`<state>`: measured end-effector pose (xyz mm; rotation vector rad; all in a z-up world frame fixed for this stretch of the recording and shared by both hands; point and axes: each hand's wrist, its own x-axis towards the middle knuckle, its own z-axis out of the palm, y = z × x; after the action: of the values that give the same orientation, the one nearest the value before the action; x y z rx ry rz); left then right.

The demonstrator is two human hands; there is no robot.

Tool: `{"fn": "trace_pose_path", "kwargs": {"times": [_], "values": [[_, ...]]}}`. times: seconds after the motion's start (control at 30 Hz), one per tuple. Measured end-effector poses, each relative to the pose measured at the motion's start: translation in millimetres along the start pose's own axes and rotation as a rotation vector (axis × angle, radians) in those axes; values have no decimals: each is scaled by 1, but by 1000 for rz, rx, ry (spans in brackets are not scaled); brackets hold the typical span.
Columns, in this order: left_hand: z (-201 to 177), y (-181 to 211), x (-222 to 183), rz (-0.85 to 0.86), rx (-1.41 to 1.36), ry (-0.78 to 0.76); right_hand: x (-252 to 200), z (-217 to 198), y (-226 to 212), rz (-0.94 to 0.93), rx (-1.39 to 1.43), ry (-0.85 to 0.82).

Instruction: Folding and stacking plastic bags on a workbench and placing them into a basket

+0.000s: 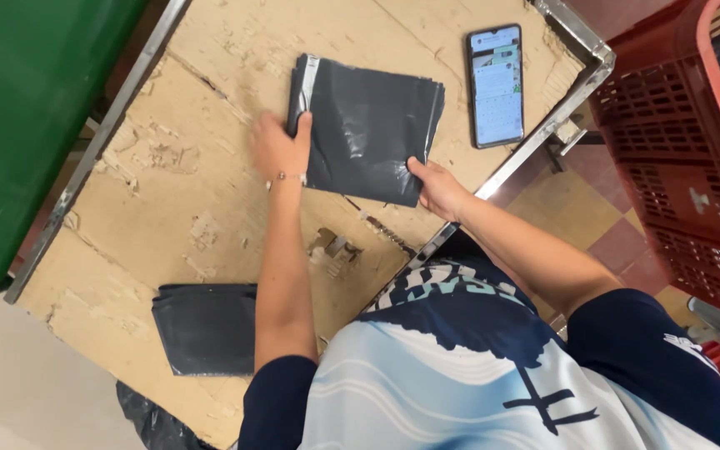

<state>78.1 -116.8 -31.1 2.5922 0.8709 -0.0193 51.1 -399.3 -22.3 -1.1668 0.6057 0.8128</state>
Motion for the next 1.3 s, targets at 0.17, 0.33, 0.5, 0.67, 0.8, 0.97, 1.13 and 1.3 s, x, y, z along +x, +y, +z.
{"fn": "trace_pose_path", "kwargs": {"times": [0.17,0.33,0.5,0.67,0.8,0.97,1.13,1.3], "values": [[-1,19,-9,128,19,52,-31,19,-13,-39,-127,36],[-79,33,-88,428,-234,152,-56,17,-13,-240,-288,-7],[-167,9,-171,1005,-583,423,-54,10,-20,-600,-246,-280],[-191,-47,-196,767,-575,504,-78,46,-42,-773,-111,-677],[-164,-119,-189,294,-844,408,-105,63,-38,-587,-194,-567],[-48,-191,-201,-17,-1173,195,-164,103,-39,-876,-493,-667],[-68,-145,-255,-314,-1100,-68,-220,143,-31,-1095,-738,-795],[-28,-211,-258,-169,-1686,217,-257,182,-18,-1201,-772,-900]]}}
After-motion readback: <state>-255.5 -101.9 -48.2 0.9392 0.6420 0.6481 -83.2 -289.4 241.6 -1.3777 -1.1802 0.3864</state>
